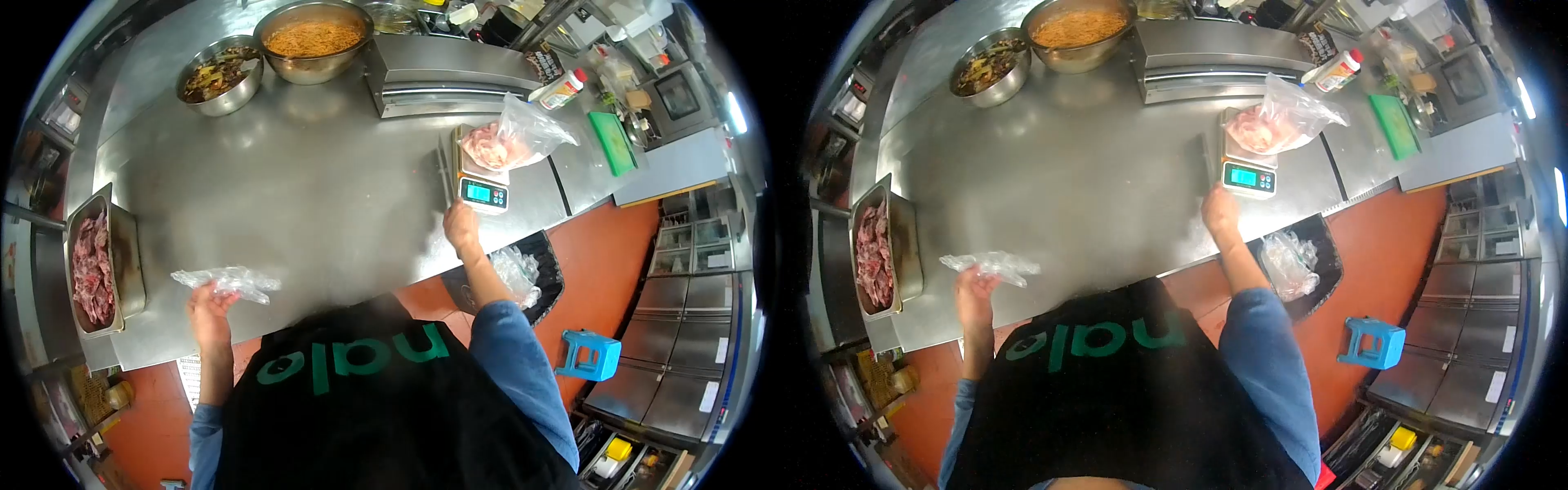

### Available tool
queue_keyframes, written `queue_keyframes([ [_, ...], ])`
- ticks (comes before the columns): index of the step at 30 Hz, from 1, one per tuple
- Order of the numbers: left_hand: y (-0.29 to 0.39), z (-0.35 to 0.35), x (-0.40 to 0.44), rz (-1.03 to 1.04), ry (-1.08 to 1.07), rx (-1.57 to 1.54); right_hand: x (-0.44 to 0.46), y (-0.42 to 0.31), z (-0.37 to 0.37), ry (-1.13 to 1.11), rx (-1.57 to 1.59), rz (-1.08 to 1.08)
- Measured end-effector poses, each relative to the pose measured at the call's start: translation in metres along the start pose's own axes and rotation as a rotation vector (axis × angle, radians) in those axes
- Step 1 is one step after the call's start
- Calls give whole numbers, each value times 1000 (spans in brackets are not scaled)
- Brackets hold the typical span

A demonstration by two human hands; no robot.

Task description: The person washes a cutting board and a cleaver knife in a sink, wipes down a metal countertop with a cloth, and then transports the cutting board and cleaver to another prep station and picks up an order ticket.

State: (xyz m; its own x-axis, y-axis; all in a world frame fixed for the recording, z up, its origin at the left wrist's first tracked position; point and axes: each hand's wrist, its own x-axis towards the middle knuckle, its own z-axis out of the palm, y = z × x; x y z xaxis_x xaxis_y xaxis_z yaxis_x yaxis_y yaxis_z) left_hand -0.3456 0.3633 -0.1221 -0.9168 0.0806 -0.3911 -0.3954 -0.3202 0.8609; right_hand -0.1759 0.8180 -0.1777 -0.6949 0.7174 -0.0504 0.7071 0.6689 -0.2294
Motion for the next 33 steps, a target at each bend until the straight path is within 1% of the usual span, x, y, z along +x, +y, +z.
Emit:
queue_keyframes([
  [3,-4,0,-11,-42,49,-4,29,1,15,22,-40,-7],
  [6,-10,0,-15,-57,84,-3,7,-27,23,-156,4,-48],
  [8,-13,2,-20,-71,109,-6,-18,-47,35,-206,-146,-273],
  [10,-14,6,-23,-70,108,-22,-40,-73,27,-367,-136,-346],
  [13,-19,5,-20,-80,123,-35,-51,-89,7,-411,87,-564],
  [16,-17,4,-24,-85,132,-40,-30,-58,19,-346,379,-478],
  [18,-15,4,-26,-99,142,-48,-12,-26,17,-508,649,-167],
  [20,-14,1,-26,-129,162,-63,-12,-9,-4,-590,1045,81],
  [22,-15,-3,-27,-129,186,-80,-15,14,2,-578,1115,108],
  [23,-15,-5,-27,-129,196,-86,-17,27,19,-536,1070,39],
  [24,-16,-7,-27,-129,208,-85,-23,20,16,-553,1078,52],
  [26,-16,-11,-27,-135,225,-78,-39,-7,5,-582,1095,92],
  [28,-16,-11,-24,-137,213,-68,-47,-11,64,-594,1038,37],
  [30,-17,-6,-21,-147,195,-74,-57,-71,33,-686,946,-70],
  [31,-15,-1,-22,-157,187,-79,-59,-90,30,-751,1055,-133],
  [32,-12,2,-21,-161,178,-87,-52,-99,54,-907,974,-149],
  [33,-9,2,-20,-154,190,-88,-46,-103,53,-837,1026,-241],
])
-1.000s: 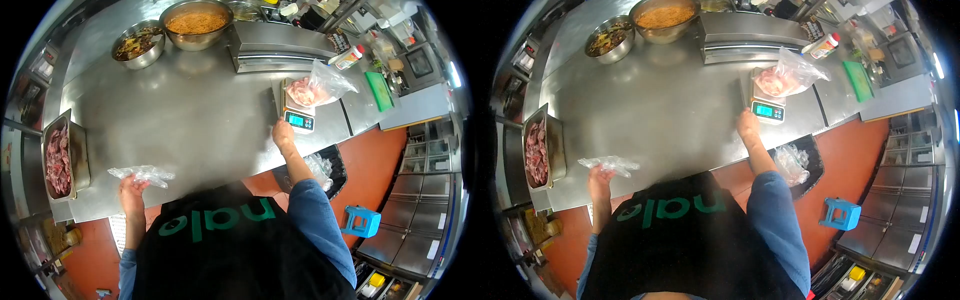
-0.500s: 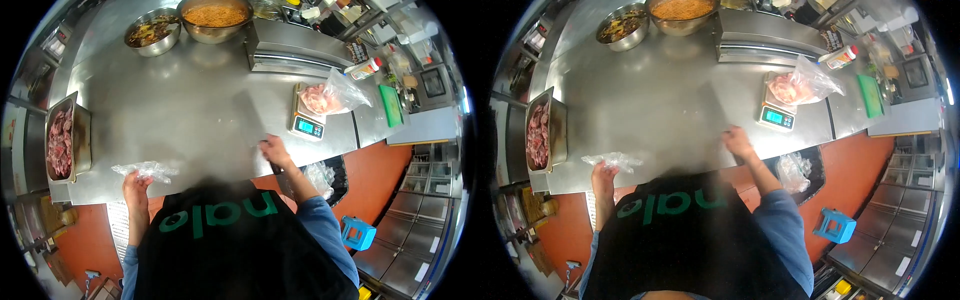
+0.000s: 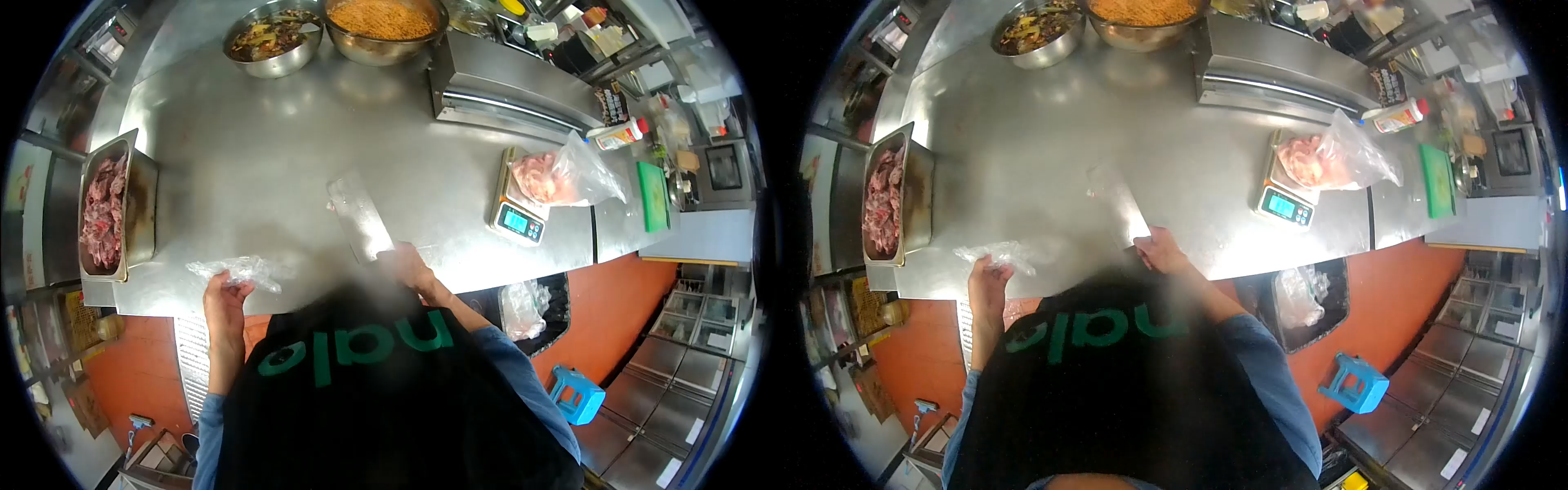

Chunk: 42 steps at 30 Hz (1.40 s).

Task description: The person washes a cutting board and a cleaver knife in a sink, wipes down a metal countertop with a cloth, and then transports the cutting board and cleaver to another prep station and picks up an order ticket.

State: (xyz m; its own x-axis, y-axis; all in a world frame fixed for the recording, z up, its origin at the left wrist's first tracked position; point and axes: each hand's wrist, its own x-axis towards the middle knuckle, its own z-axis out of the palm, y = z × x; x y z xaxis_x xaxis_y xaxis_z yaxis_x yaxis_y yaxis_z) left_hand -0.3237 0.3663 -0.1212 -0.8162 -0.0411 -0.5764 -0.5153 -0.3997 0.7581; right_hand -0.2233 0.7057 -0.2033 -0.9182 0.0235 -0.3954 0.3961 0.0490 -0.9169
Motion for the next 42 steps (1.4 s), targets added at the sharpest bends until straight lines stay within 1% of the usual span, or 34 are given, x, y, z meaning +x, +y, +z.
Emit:
queue_keyframes([
  [2,5,-2,0,10,25,-12,10,17,-18,92,118,-83],
  [4,6,-9,2,15,33,-35,23,34,-64,153,-167,-110],
  [5,6,-14,3,14,35,-43,17,-16,-68,324,-235,29],
  [6,3,-20,8,-8,70,-39,39,44,-94,506,-325,-88],
  [7,3,-20,9,-18,88,-47,32,13,-99,558,-405,-131],
  [8,2,-20,11,-28,105,-55,29,14,-110,619,-622,-168],
  [9,2,-18,13,-41,124,-61,21,-16,-108,648,-793,-183],
  [11,2,-14,17,-58,115,-60,24,-37,-119,602,-973,-143],
  [14,8,-3,28,-67,75,-49,48,-77,-126,545,-1159,54],
  [17,16,4,39,-49,40,-65,94,-57,-155,586,-1277,59],
  [18,16,1,40,-47,43,-70,102,-65,-151,541,-1284,167],
  [21,16,1,39,-54,62,-74,131,-77,-122,514,-1234,190],
  [25,13,-1,36,-43,77,-87,154,-75,-62,310,-1367,-105],
  [27,16,-4,30,-27,82,-117,148,-75,-26,190,-1414,-111],
  [29,18,-12,23,0,97,-148,133,-55,3,90,-1478,-317],
  [32,15,-31,4,52,176,-191,80,-69,42,-71,-1331,-424],
  [35,5,-53,-15,62,249,-188,61,-51,37,-275,-1408,-445],
  [37,1,-63,-30,52,300,-196,34,-58,9,73,-952,-266],
  [39,-4,-80,-41,58,307,-193,15,-21,-51,294,-907,-441],
  [40,-1,-82,-47,51,321,-176,-5,-15,-72,325,-664,-192],
  [41,1,-87,-50,56,331,-156,-25,-9,-92,402,-415,36],
  [42,2,-93,-53,53,340,-135,-42,7,-112,465,-439,13],
])
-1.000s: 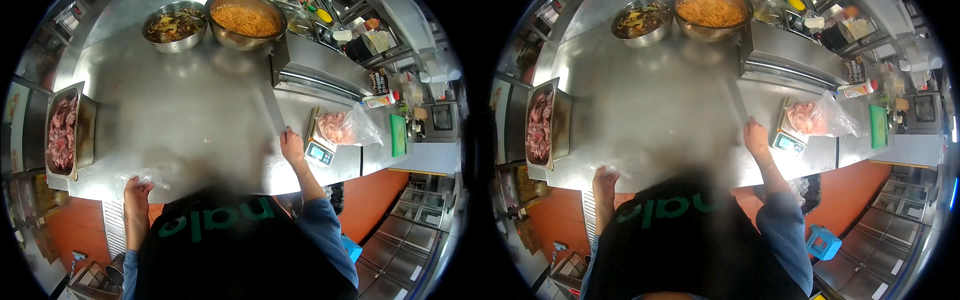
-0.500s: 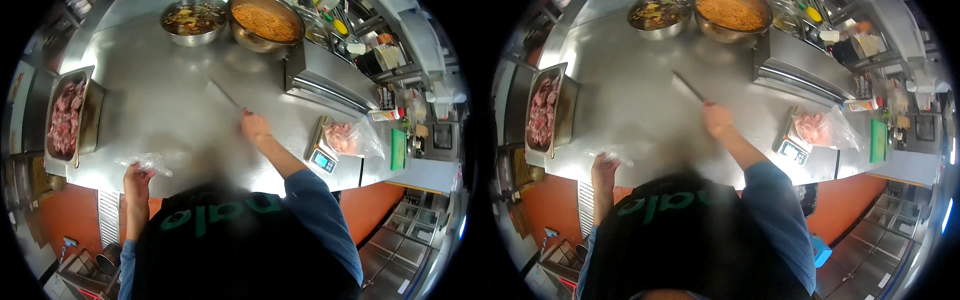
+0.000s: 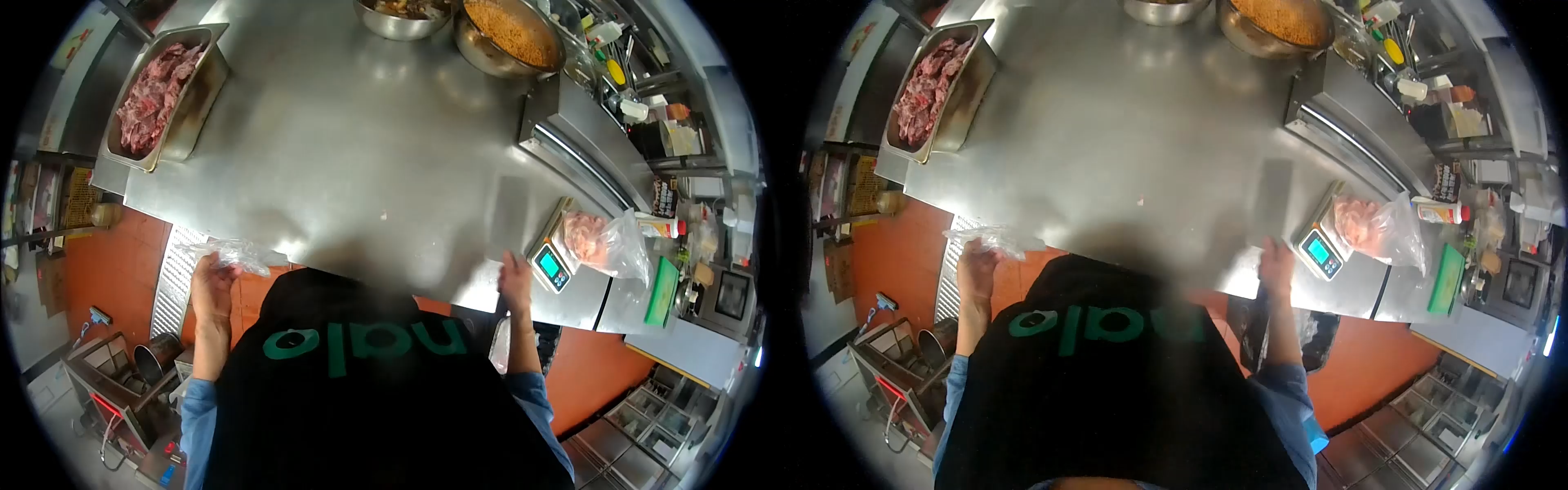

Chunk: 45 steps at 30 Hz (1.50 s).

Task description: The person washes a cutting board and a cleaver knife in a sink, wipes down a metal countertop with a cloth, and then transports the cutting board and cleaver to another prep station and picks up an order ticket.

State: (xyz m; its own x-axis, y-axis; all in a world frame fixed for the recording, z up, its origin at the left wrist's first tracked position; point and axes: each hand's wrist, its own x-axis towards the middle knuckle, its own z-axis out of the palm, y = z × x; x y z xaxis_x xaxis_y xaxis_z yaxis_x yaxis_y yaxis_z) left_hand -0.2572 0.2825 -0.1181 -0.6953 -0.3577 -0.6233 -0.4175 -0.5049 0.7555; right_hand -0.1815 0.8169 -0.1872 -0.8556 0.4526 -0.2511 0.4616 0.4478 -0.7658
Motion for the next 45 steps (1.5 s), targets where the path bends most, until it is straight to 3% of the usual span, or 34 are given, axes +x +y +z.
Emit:
queue_keyframes([
  [2,3,-11,5,17,-19,33,-25,-6,-18,121,326,324],
  [5,11,-17,18,3,-69,89,-38,37,-15,175,380,343],
  [9,24,-23,45,-33,-214,157,-23,9,26,55,377,308],
  [14,77,-66,71,-11,-203,138,-54,-69,119,-12,159,197],
  [21,106,-188,109,-101,-121,83,-81,-161,281,-126,384,274],
  [28,76,-248,140,-260,-198,-28,-25,-264,385,-422,307,140],
  [31,42,-250,157,-335,-234,-180,-10,-292,403,-497,233,88],
  [37,40,-239,134,-356,-251,-259,40,-305,419,-644,123,2],
  [40,58,-236,134,-196,-299,-219,43,-316,415,-690,64,-9],
  [45,81,-222,136,-118,-258,-213,43,-306,411,-767,-50,-45],
])
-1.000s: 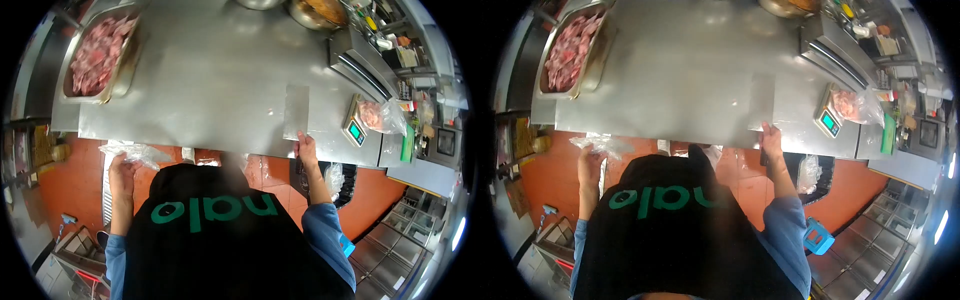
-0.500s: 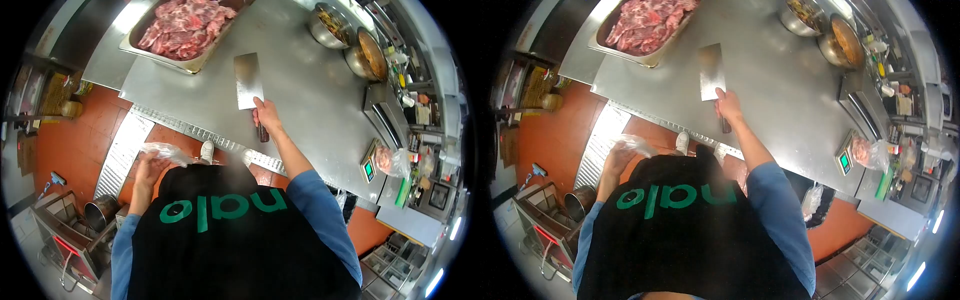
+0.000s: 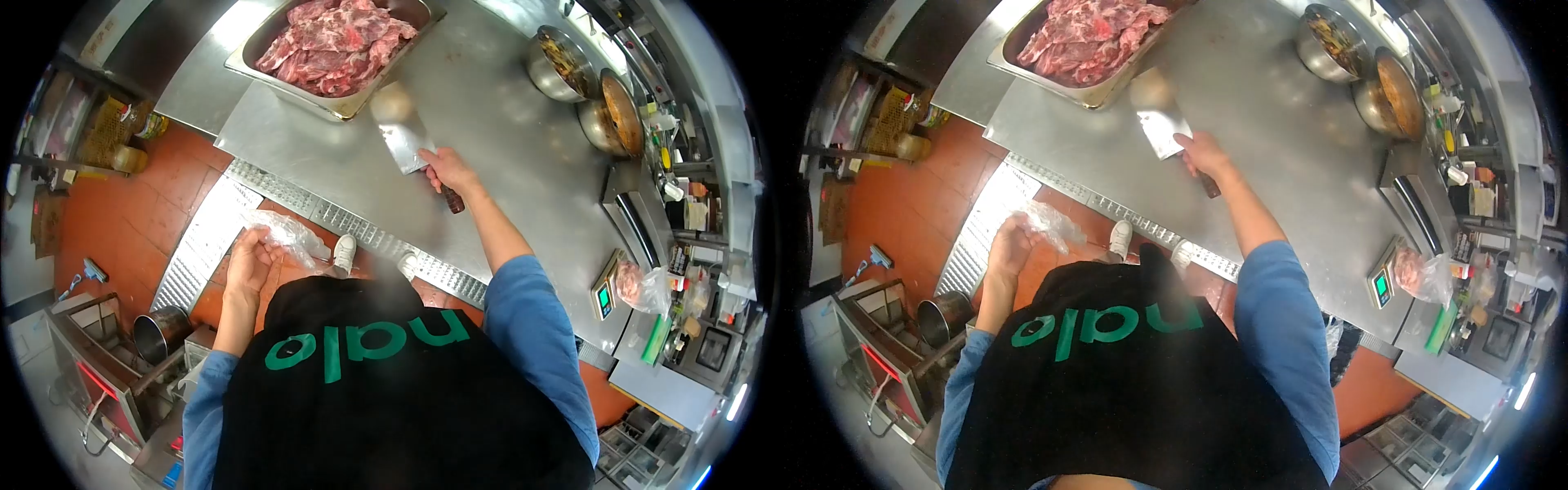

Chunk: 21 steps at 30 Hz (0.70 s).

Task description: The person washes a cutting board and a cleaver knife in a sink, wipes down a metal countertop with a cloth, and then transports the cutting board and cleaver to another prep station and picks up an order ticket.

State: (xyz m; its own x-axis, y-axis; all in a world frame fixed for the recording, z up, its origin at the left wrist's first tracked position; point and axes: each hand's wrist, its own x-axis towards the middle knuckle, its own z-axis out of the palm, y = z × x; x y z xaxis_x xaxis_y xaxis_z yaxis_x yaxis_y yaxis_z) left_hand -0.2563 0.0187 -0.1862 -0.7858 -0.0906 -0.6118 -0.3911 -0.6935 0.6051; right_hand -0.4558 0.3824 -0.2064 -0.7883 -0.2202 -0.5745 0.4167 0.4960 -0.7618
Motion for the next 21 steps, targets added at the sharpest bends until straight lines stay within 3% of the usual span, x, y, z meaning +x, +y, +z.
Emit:
queue_keyframes([
  [5,-24,-48,13,-84,44,-31,-24,-3,17,-65,43,33],
  [8,-28,-41,6,-94,218,5,-26,3,23,-118,-29,12],
  [10,-31,-48,22,-186,168,-74,-30,0,34,-184,-165,-7],
  [14,-47,-69,81,-284,-12,-94,-40,-2,68,-301,-145,-47],
  [18,-39,-49,89,-115,-23,-230,-55,-6,114,-379,-173,-127],
  [21,-13,-40,63,-74,-50,-356,-66,-8,131,-519,-56,-28],
])
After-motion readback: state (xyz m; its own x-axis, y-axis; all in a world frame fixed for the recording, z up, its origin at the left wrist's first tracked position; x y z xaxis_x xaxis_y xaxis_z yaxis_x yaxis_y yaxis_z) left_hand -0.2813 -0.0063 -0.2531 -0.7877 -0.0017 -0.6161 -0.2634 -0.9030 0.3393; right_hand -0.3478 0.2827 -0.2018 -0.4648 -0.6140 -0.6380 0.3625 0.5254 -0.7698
